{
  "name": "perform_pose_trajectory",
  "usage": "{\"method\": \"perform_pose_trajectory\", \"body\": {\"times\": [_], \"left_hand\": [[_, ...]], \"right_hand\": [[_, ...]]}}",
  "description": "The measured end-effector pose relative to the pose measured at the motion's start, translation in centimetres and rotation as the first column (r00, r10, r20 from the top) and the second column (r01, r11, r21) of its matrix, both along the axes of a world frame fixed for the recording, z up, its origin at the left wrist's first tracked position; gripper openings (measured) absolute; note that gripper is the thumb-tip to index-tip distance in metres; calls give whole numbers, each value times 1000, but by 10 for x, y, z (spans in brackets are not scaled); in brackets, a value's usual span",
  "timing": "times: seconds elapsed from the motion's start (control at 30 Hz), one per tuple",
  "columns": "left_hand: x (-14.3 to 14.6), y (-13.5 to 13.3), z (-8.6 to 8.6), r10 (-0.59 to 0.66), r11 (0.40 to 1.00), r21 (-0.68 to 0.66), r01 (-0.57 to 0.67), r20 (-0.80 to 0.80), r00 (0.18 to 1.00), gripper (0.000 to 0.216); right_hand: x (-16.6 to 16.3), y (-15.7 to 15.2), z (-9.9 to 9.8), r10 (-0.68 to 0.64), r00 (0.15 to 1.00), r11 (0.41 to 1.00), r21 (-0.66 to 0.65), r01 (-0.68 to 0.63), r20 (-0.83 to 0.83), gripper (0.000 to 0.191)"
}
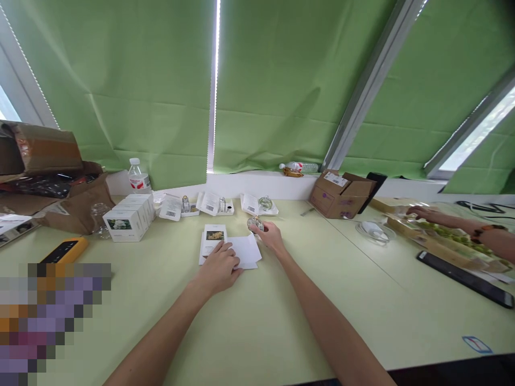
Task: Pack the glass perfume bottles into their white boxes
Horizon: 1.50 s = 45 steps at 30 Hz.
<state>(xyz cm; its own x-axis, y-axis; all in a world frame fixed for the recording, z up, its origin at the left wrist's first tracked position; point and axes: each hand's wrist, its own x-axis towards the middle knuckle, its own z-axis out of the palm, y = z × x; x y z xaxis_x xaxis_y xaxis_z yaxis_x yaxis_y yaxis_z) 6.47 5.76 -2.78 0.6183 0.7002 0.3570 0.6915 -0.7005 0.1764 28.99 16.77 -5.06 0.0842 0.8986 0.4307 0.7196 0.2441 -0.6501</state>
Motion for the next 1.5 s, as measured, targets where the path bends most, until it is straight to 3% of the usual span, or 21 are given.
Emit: {"method": "perform_pose_trajectory", "body": {"times": [0.37, 0.57, 0.67, 0.83, 0.9, 0.97, 1.1, 1.27, 1.4, 1.5], "left_hand": [[-1, 0, -2, -11, 1000, -12, 12, 28, 1000, 26], [-2, 2, -6, -13, 1000, -22, 14, 28, 1000, 26], [-3, 3, -7, -10, 1000, -10, 10, 27, 1000, 24], [-5, 3, -8, -10, 1000, 4, 10, 34, 999, 25], [-5, 4, -7, -12, 1000, 24, 11, 71, 997, 26], [-5, 6, -3, 10, 998, 55, -17, 130, 991, 29], [-13, 13, 6, 176, 978, 56, -201, 296, 939, 31], [-38, 26, 10, 470, 875, -110, -472, 431, 770, 30], [-53, 36, 3, 565, 821, -193, -538, 418, 712, 33], [-57, 38, 1, 602, 797, -245, -552, 401, 691, 33]], "right_hand": [[1, -8, -1, 57, 996, 998, -2, -57, -64, 48], [3, -8, -3, 11, 992, 1000, 14, -9, -125, 69], [6, -9, 5, -53, 987, 994, 87, 67, -154, 69], [4, -23, 29, -116, 976, 944, 284, 166, -185, 50], [-2, -32, 37, -105, 986, 886, 437, 153, -132, 40], [-11, -41, 40, -66, 997, 873, 481, 81, -48, 34], [-35, -58, 39, 94, 989, 898, 420, -133, 112, 29], [-60, -73, 33, 290, 913, 896, 255, -365, 288, 25], [-68, -78, 26, 343, 873, 919, 67, -388, 346, 26], [-69, -78, 22, 354, 864, 924, 11, -383, 359, 26]]}}
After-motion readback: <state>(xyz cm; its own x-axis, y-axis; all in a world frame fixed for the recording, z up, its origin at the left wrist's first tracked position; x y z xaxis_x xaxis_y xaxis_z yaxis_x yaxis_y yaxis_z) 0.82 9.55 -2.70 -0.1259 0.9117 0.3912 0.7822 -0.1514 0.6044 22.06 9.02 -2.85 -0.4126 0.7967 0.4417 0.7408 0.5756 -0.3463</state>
